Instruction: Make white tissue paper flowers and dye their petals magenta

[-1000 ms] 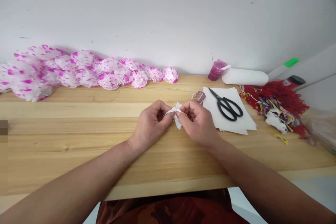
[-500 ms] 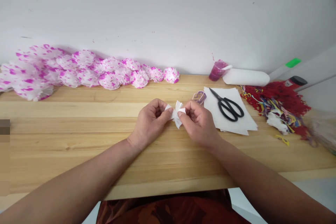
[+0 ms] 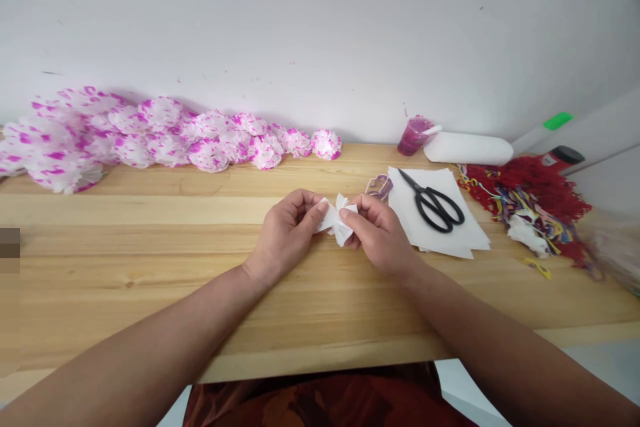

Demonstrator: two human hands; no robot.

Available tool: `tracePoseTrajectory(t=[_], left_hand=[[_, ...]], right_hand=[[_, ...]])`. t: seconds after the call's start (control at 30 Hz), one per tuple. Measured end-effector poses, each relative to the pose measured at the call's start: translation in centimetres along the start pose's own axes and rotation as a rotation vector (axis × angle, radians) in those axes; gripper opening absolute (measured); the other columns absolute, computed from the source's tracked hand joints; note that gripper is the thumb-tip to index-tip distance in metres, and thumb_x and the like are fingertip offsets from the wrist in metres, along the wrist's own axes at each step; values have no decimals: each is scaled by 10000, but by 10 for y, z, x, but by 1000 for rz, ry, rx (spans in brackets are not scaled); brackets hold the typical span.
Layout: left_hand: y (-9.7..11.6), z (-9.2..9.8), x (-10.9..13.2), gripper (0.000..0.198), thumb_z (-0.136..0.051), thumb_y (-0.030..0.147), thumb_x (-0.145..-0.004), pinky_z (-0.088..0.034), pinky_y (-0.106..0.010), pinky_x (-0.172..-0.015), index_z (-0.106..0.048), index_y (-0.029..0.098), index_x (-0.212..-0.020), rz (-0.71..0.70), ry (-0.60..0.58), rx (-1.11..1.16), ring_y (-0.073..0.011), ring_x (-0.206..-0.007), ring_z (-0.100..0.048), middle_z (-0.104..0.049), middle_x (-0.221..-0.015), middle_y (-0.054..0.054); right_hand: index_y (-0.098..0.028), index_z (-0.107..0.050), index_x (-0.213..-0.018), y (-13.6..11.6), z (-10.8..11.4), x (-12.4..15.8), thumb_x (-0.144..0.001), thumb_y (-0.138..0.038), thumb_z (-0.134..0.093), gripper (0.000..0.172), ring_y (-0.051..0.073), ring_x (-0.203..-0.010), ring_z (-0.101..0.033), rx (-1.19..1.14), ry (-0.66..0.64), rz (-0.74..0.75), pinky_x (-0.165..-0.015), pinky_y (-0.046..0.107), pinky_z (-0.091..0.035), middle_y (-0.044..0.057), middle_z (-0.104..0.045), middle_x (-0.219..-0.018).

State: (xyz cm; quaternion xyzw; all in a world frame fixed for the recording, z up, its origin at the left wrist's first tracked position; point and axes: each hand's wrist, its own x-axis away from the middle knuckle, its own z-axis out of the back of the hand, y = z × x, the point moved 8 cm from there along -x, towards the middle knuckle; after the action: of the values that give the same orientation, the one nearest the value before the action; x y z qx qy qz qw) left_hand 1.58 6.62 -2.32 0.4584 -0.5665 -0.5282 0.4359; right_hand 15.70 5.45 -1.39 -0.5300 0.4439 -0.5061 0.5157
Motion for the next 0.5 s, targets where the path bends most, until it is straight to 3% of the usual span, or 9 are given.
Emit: tracePoseTrajectory(t=[0.17,0.5], left_hand=[[3,-2,2,265,-737,394,-796,-486,-242,-651,-618,182,-900,-6,-26,-8,-135,-705,-600,-664,-803,-10],[-1,4,1,234,-686,407,-832,-475,-241,-611,-621,183,-859,14,33,-22,-136,-663,-605,-674,-765,-10]], right_hand=[[-201,-516,-735,0,0,0,-847,-383,-650,252,100,-519,-548,-7,3,-14,-484,216,-426,-43,-599,-594],[-204,-507,-744,-1,0,1,-866,-413,-638,275,99,-503,-542,17,13,1,-482,220,-432,-36,-611,-591]])
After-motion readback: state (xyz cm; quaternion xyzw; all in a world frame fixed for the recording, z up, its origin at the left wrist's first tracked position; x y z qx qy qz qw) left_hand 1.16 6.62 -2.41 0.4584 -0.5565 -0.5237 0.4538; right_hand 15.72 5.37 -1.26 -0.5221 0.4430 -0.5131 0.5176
